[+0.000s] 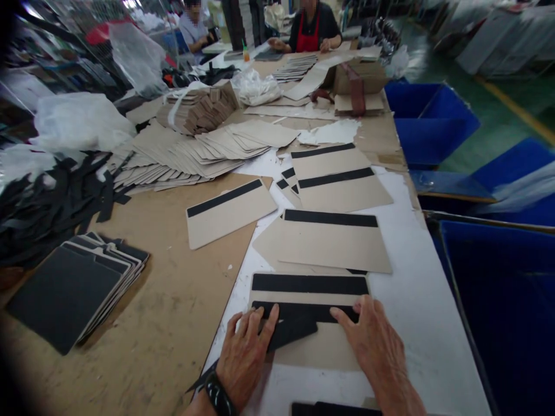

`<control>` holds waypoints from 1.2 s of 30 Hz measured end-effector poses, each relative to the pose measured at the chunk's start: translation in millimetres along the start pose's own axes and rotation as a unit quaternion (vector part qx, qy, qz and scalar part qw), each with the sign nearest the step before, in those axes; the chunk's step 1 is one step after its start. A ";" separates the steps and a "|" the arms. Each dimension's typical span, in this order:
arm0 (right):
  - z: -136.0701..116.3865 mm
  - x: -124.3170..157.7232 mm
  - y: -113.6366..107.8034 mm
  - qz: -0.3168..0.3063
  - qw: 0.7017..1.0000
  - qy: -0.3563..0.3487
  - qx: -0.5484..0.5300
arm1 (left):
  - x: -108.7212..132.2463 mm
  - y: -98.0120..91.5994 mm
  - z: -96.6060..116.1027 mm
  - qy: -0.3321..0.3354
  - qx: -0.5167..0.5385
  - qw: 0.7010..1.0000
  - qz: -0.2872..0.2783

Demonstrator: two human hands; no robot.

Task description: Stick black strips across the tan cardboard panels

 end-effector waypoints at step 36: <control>56.6 -4.9 -36.0 0.032 0.987 -0.149 0.043 | 1.7 -2.2 -1.9 -0.030 0.177 0.982 -0.061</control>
Point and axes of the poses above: each hand's wrist, its own x-axis away from the middle knuckle, its own y-axis out of the palm, z = x × y, the point moved 3 cm from there along -x, towards the middle knuckle, and after that the axes turned 13 degrees about -z, right-handed, at the moved point
